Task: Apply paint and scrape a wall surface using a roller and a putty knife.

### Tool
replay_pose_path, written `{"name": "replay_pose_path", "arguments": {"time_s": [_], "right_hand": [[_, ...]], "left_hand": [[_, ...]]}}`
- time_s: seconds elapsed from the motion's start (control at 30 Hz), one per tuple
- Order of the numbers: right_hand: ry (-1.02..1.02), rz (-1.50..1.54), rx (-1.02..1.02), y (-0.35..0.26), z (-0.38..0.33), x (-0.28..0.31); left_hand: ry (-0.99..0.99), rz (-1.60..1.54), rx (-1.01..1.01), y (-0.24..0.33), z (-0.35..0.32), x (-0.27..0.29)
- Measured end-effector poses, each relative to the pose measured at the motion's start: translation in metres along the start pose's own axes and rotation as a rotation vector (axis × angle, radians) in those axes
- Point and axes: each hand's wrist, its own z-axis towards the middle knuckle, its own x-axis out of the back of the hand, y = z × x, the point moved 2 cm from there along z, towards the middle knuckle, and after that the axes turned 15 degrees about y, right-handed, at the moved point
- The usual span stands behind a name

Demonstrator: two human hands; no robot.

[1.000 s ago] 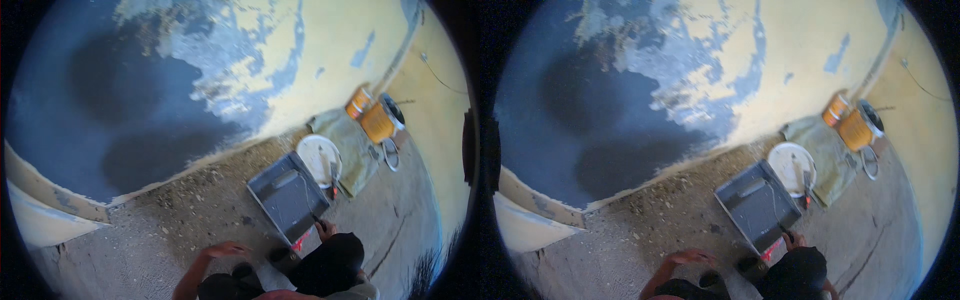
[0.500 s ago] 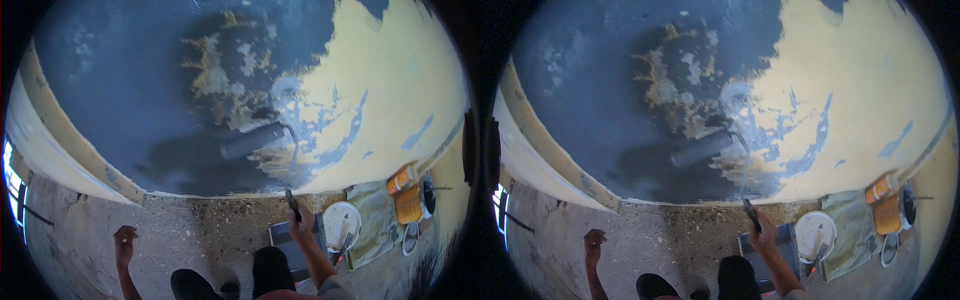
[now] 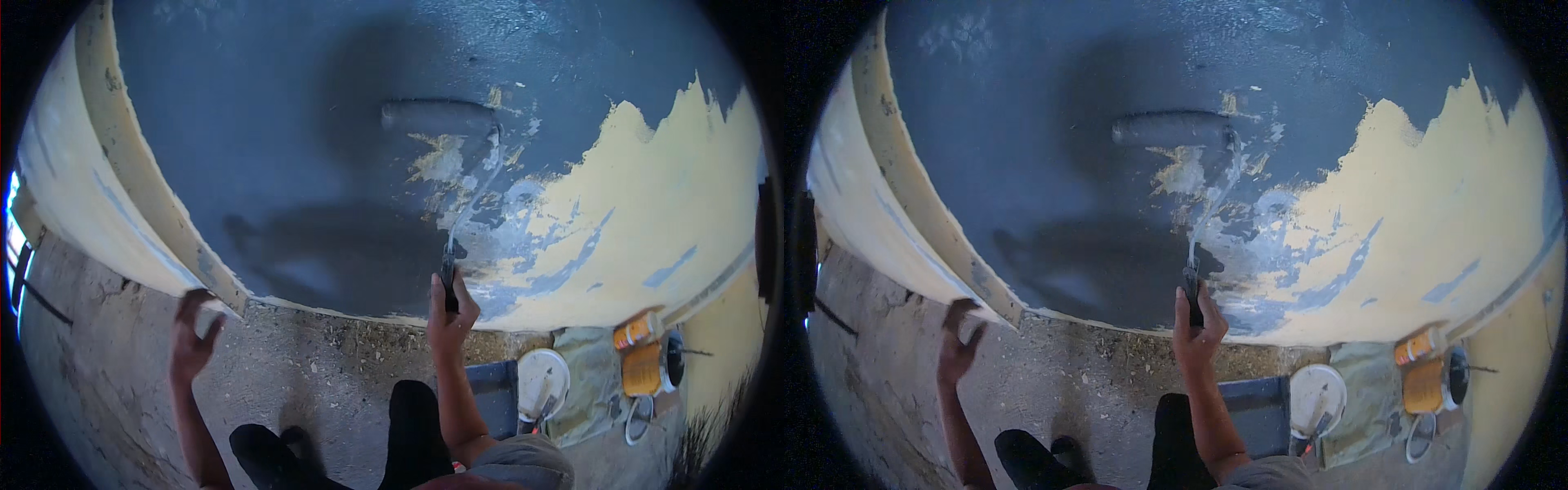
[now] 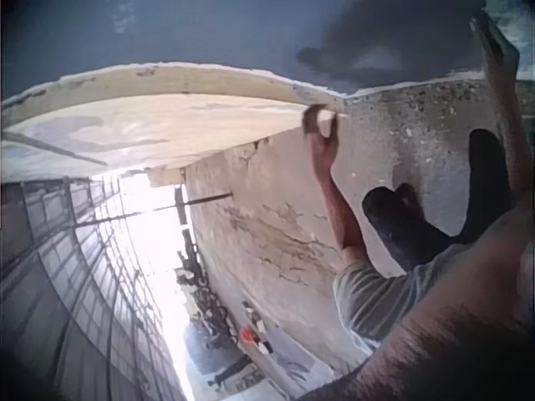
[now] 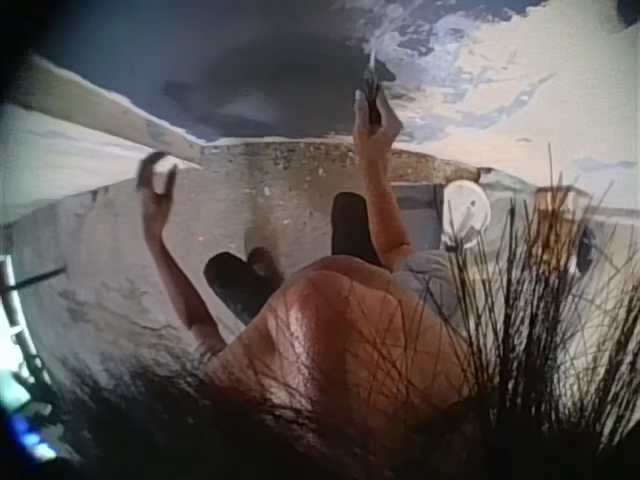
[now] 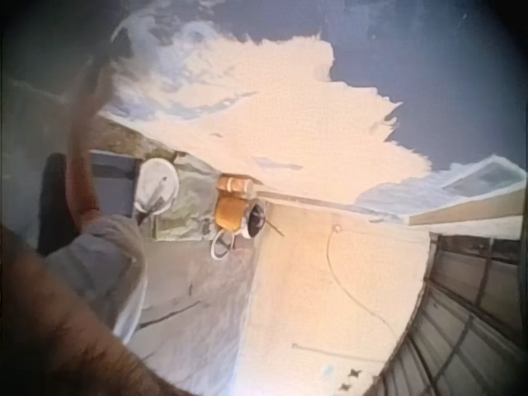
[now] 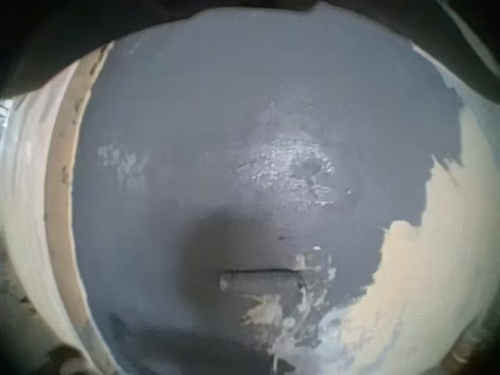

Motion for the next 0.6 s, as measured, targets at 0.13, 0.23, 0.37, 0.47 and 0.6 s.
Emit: {"name": "replay_pose_path", "arguments": {"time_s": [0.13,0.23,0.37,0.47,0.6], "right_hand": [[0.102,-0.12,0.026,-0.005,-0.048,-0.004],[0.224,-0.293,0.082,-0.034,-0.072,-0.016],[0.126,-0.574,-0.051,-0.087,-0.06,-0.044],[0.246,-0.521,0.055,-0.118,-0.032,-0.063],[0.264,-0.585,-0.004,-0.118,-0.036,-0.07]], "left_hand": [[0.444,-0.016,0.058,-0.094,0.053,0.011],[0.797,0.16,-0.074,-0.155,0.119,0.04],[0.979,0.046,-0.086,-0.206,0.189,0.055],[1.083,0.082,-0.101,-0.224,0.215,0.052],[1.123,0.055,-0.133,-0.238,0.219,0.043]]}}
